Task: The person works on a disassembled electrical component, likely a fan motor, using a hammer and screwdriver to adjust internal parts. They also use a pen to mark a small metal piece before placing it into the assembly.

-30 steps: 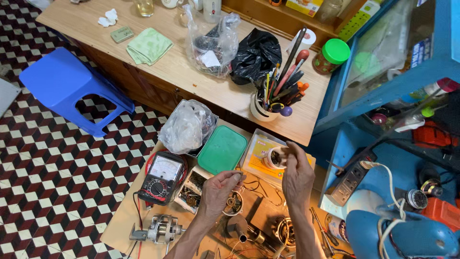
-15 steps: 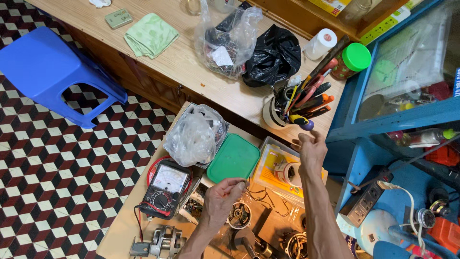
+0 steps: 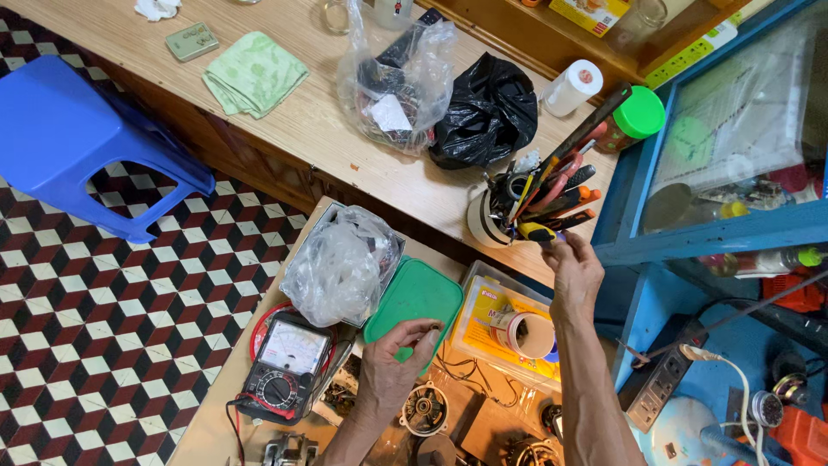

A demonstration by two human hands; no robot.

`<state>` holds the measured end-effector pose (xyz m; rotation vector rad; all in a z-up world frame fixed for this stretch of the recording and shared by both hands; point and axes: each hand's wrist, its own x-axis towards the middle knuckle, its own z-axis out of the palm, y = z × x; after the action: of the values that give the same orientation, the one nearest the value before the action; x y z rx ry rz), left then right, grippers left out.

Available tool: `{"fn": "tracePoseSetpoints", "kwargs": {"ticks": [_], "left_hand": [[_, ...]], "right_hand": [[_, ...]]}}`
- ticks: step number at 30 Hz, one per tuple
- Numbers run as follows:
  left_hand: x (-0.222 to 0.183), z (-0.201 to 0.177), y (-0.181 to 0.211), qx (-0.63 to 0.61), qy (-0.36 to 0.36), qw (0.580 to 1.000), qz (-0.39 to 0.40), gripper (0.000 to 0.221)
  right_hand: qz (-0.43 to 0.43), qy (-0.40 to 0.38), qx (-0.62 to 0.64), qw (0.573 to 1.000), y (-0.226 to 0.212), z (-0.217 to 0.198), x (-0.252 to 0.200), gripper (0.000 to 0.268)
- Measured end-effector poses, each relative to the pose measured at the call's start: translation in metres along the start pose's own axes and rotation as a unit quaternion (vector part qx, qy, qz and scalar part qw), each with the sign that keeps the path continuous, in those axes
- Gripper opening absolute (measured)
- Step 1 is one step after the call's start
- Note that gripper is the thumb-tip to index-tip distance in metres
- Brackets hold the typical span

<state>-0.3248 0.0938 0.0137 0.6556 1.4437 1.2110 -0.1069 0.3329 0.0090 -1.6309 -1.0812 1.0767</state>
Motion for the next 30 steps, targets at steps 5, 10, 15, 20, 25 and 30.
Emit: {"fn": "tracePoseSetpoints", "kwargs": {"ticks": [5,10,15,20,25,30], "left_hand": [[-0.002,0.000,-0.004,-0.003,0.001,1.000,-0.016,0.035],[-0.007,0.002,-0.009,0.038,0.006,0.999,-0.012,0.033],[-0.010,0.014,-0.009,0.047,0.022,0.999,0.005,0.034],[-0.012,0.034,0.004,0.035,0.036,0.999,0.008,0.032],[-0.012,0.046,0.016,0.026,0.060,0.998,0.020,0.030],[-0.015,0.053,0.018,-0.003,0.069,0.997,0.035,0.029]], "right_hand": [[-0.045,-0.014,0.008,0.999,-0.032,-0.009,0.030,0.056],[-0.095,-0.158,-0.046,0.982,-0.050,-0.021,0.044,0.065],[-0.121,-0.158,-0.078,0.977,-0.049,-0.018,0.036,0.065],[-0.190,-0.040,-0.140,0.971,-0.031,-0.006,0.002,0.041],[-0.149,0.104,-0.074,0.981,-0.016,0.021,-0.043,0.028],[-0.073,0.121,0.041,0.989,0.007,0.068,-0.069,0.028]]}}
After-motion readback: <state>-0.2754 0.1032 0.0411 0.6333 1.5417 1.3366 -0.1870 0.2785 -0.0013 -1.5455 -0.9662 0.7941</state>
